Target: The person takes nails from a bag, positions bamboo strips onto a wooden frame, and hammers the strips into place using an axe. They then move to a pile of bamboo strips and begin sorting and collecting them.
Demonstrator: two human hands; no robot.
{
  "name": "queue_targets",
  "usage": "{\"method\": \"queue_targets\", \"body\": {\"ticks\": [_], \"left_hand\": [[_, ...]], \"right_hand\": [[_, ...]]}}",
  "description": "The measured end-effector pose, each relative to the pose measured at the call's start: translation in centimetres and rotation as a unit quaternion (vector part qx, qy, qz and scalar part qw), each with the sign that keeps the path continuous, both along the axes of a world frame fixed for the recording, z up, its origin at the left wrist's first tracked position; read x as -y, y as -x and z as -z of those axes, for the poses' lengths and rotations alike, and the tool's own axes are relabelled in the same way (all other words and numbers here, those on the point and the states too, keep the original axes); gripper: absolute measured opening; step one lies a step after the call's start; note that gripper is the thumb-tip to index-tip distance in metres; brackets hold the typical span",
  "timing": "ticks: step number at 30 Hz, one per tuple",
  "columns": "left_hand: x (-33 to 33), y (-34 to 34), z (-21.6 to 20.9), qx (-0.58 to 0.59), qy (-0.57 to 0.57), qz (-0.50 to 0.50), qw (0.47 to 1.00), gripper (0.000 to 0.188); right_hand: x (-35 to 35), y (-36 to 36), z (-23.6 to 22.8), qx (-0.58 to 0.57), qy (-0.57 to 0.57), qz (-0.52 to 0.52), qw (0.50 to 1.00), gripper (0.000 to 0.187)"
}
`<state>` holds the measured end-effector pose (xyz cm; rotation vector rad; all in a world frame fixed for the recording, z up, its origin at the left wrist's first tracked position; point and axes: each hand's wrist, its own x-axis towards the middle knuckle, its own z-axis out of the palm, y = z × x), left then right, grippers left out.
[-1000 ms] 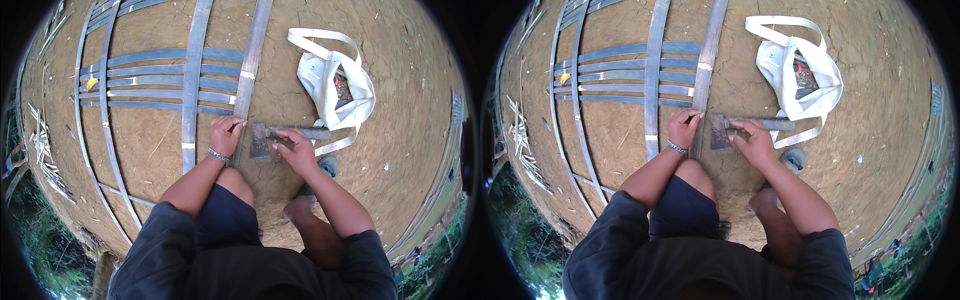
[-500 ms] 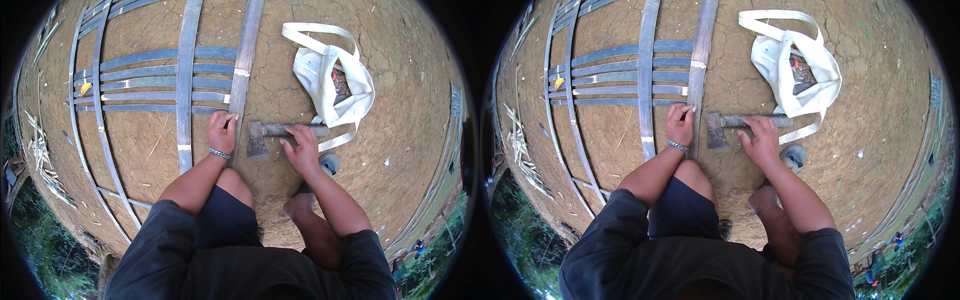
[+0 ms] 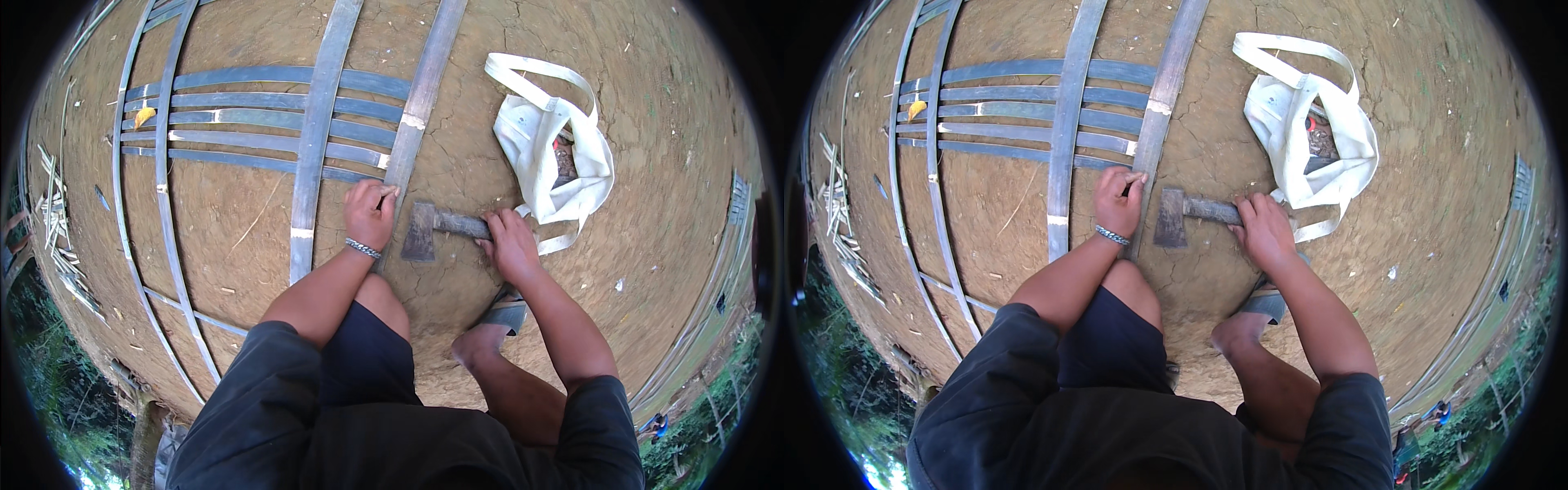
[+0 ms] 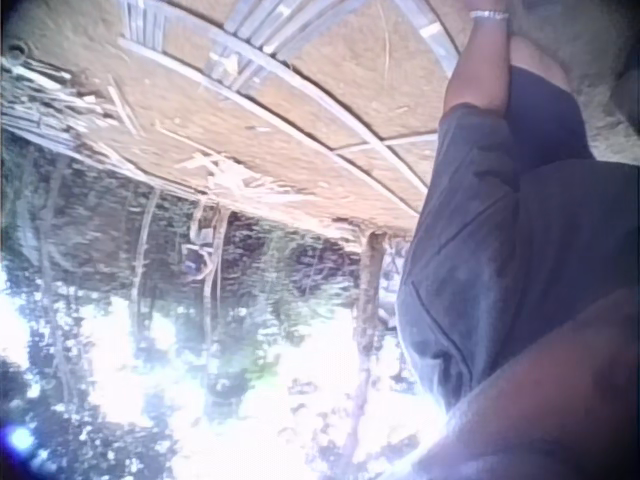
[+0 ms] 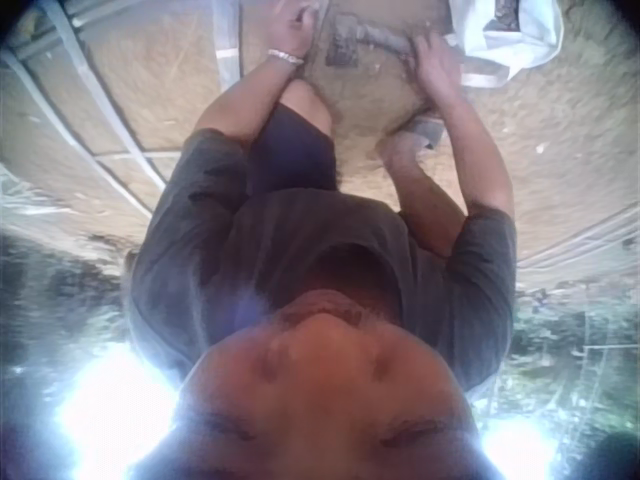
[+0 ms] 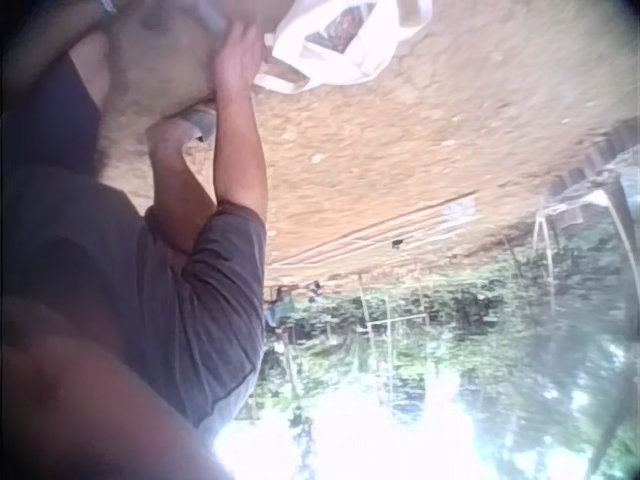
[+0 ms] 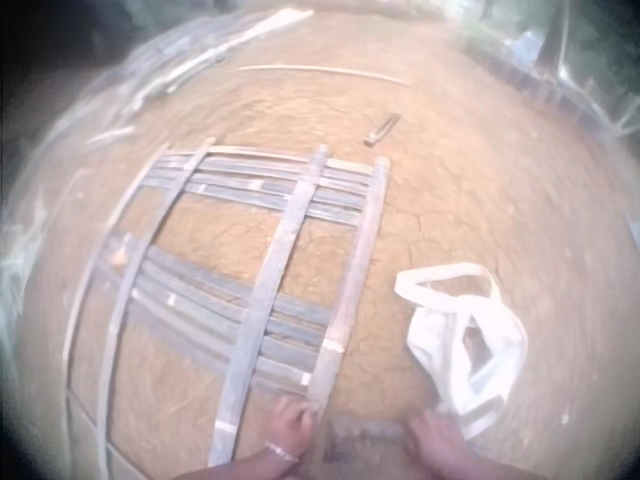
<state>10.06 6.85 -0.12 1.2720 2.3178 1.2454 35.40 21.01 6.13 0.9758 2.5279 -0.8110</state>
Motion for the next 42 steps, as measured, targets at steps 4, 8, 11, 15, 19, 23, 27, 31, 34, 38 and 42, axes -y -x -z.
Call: {"method": "queue_targets", "body": {"ticks": [4,8,11,15,19,23,27,31,34,38,42], "left_hand": [[-0.1,0.0,0.1,-0.006,-0.003,-0.011,1.000,0.008],[0.1,0.0,0.5,0.002,-0.001,-0.014,1.000,0.008],[0.1,-0.1,0.6,0.006,-0.001,-0.016,1.000,0.008],[0.1,0.0,0.5,0.014,0.001,-0.013,1.000,0.007],[0.2,0.1,0.5,0.010,-0.006,-0.010,1.000,0.010],[0.2,0.3,0.7,0.008,-0.005,-0.011,1.000,0.013],[0.4,0.3,0.9,0.012,0.015,-0.014,1.000,0.013],[0.2,0.2,0.3,0.018,0.014,-0.012,1.000,0.017],[0.2,0.2,0.1,0.022,0.018,-0.012,1.000,0.017],[0.5,0.3,0.7,0.017,0.021,-0.009,1.000,0.013],[0.1,0.2,0.4,0.023,0.011,-0.016,1.000,0.012]], "right_hand": [[1.8,-0.9,-2.0,-0.036,0.122,0.055,0.990,0.047],[4.2,-2.3,-2.7,-0.117,0.252,0.115,0.954,0.052],[6.3,-0.7,-3.7,-0.115,0.225,0.136,0.958,0.058],[7.3,1.1,-3.2,-0.106,0.206,0.178,0.957,0.056],[6.4,3.5,-2.4,-0.127,0.152,0.126,0.972,0.055],[6.4,4.4,-1.7,-0.181,0.127,0.087,0.971,0.053],[6.0,4.5,-1.3,-0.152,0.132,0.088,0.976,0.052],[5.8,4.5,-2.1,-0.200,0.124,0.095,0.967,0.050],[6.0,4.4,-1.5,-0.208,0.120,0.086,0.967,0.049],[5.5,5.1,-1.4,-0.152,0.152,0.084,0.973,0.050],[6.1,4.6,-1.0,-0.190,0.120,0.087,0.970,0.049]]}}
